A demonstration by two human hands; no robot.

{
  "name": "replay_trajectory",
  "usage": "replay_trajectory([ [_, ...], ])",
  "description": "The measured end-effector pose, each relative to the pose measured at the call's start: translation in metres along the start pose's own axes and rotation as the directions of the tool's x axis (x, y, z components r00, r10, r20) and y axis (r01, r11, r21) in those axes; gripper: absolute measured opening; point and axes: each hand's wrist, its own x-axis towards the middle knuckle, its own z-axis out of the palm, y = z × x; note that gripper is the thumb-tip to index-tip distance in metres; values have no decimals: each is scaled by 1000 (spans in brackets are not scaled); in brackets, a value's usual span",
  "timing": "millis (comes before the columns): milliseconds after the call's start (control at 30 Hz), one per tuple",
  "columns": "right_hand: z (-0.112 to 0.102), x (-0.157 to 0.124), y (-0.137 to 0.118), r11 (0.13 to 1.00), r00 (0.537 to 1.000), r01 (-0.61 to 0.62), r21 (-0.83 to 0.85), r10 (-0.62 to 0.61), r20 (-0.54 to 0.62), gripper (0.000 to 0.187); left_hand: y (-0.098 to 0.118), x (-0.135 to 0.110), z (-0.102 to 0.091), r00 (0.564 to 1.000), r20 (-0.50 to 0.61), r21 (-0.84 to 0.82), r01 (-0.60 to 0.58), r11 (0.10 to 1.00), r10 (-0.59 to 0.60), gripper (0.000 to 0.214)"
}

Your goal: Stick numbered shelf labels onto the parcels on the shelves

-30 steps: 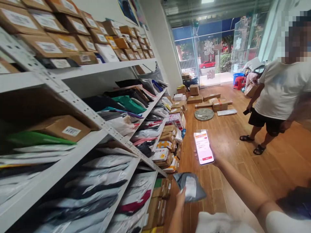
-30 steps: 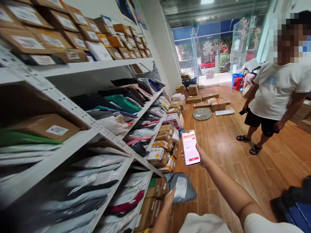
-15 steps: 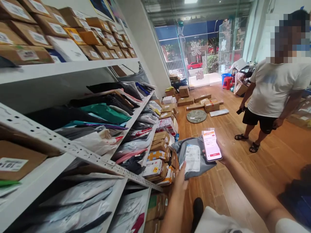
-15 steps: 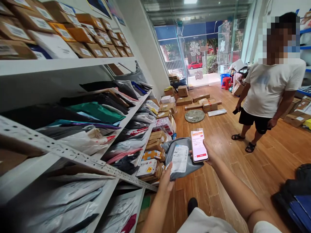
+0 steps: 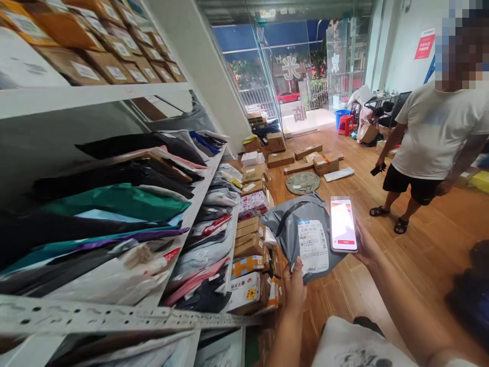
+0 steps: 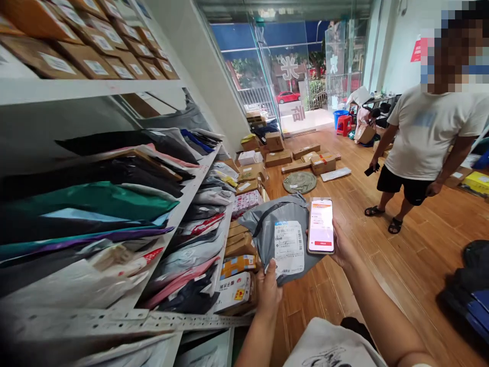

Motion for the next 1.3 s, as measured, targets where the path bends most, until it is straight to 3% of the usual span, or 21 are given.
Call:
replay_trajectory([
  [200, 6, 6, -18, 1000, 998, -3, -13, 4, 63, 53, 8, 16, 17, 1000, -5, 10, -19, 1000, 19, 62],
  [367, 19, 32, -43, 1000, 998, 17, -3, -17, 68, 49, 7, 29, 27, 998, -53, 12, -42, 999, 42, 58],
  [467, 30, 43, -59, 998, 993, 67, 21, -69, 91, 48, 7, 34, 17, 995, -79, 33, -64, 997, 67, 51],
  [567, 41, 46, -65, 992, 981, 115, 45, -121, 149, 51, 11, 38, -7, 982, -128, 167, -116, 979, 138, 35],
  [667, 48, 47, -64, 991, 975, 110, 78, -123, 184, 51, 12, 42, -30, 962, -116, 287, -206, 936, 247, 38],
  [767, 50, 46, -59, 992, 976, 83, 94, -100, 193, 48, 9, 41, -35, 947, -98, 308, -265, 914, 307, 34],
  [867, 46, 36, -50, 995, 974, 28, 91, -48, 220, 45, 5, 34, -24, 961, -113, 220, -222, 950, 251, 29],
  [1000, 33, 13, -31, 994, 959, -95, 53, 77, 274, 49, 5, 18, -6, 971, -163, 89, -160, 983, 173, 39],
  [1300, 18, -17, -22, 997, 951, -51, -62, 68, 300, 76, 6, -8, 8, 969, -203, 33, -136, 990, 140, 59],
])
